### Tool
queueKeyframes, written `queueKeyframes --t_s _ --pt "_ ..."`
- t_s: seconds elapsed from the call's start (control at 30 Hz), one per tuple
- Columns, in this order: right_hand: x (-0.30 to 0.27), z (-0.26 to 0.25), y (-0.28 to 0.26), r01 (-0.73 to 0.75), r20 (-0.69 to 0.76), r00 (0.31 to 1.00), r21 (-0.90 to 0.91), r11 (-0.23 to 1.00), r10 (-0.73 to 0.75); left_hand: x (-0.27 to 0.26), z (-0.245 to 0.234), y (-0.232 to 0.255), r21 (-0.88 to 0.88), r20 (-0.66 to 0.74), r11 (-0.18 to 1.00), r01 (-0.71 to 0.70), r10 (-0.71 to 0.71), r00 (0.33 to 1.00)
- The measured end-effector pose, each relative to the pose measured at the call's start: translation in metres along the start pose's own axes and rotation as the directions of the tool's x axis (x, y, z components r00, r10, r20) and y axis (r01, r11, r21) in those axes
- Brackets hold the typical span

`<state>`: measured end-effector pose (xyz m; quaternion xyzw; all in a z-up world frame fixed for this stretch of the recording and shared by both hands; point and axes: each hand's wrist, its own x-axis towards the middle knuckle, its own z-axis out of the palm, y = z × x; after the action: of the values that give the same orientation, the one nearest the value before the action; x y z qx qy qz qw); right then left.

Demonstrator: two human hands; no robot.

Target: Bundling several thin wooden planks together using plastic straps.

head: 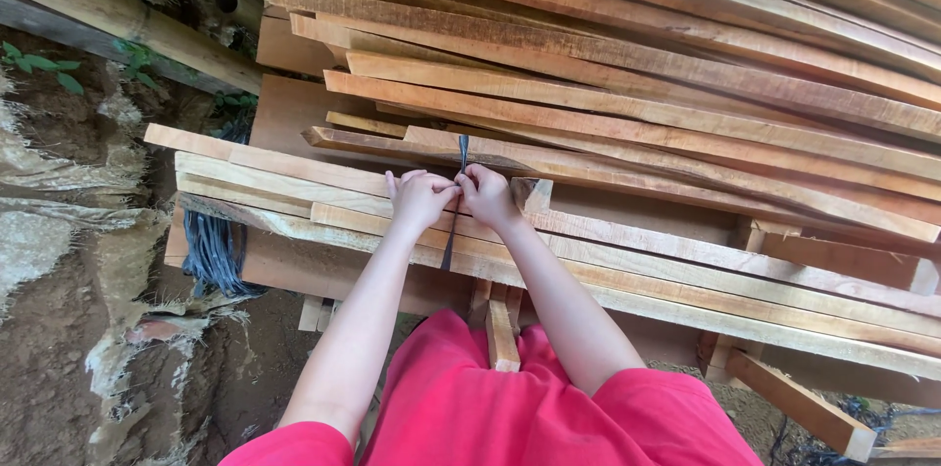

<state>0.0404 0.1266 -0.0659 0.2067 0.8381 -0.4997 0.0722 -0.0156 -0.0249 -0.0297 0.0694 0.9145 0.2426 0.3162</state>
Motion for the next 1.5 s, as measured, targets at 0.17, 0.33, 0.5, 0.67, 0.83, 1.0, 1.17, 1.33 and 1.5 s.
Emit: queueKeyframes --t_s 0.17,0.33,0.5,0.67,0.83,1.0,1.17,1.33,1.5 --pt "-0.003 0.0 0.0 0.012 -0.065 0.998 -0.004 1.0 -0.012 0.007 0.007 -0.005 0.005 0.034 0.997 0.079 -0.079 0.996" --pt "-0.002 0.003 0.005 -0.006 -0.098 0.995 -0.025 1.0 0.004 0.01 0.018 -0.01 -0.03 -0.031 0.995 0.099 -0.1 0.995" --pt "-0.017 -0.006 -0.01 0.149 -0.117 0.983 0.061 0.987 -0.141 0.013 0.028 -0.012 -0.023 -0.16 0.997 0.08 -0.083 0.984" --pt "-0.022 -0.008 -0.01 0.32 -0.113 0.942 0.013 0.947 -0.317 0.018 0.04 -0.029 -0.014 -0.17 1.0 0.021 -0.023 0.985" --pt "-0.019 -0.008 -0.006 0.494 -0.116 0.857 -0.092 0.865 -0.502 0.012 0.04 -0.033 -0.053 -0.152 0.997 -0.053 0.044 0.987" --pt "-0.016 -0.006 0.005 0.608 -0.064 0.788 -0.073 0.79 -0.612 0.013 0.045 -0.04 -0.045 -0.181 0.99 -0.135 0.125 0.975" --pt "-0.014 0.01 0.03 0.51 -0.043 0.85 -0.189 0.839 -0.526 0.009 0.038 -0.035 -0.054 -0.196 0.987 -0.154 0.141 0.97" --pt "-0.026 0.008 0.02 0.286 -0.05 0.954 -0.157 0.945 -0.296 -0.002 0.02 -0.023 -0.088 -0.154 0.987 -0.137 0.122 0.98" --pt "-0.021 -0.004 0.011 0.307 0.028 0.952 -0.118 0.944 -0.306 0.004 0.017 -0.023 -0.077 -0.041 0.993 -0.084 0.081 0.996"
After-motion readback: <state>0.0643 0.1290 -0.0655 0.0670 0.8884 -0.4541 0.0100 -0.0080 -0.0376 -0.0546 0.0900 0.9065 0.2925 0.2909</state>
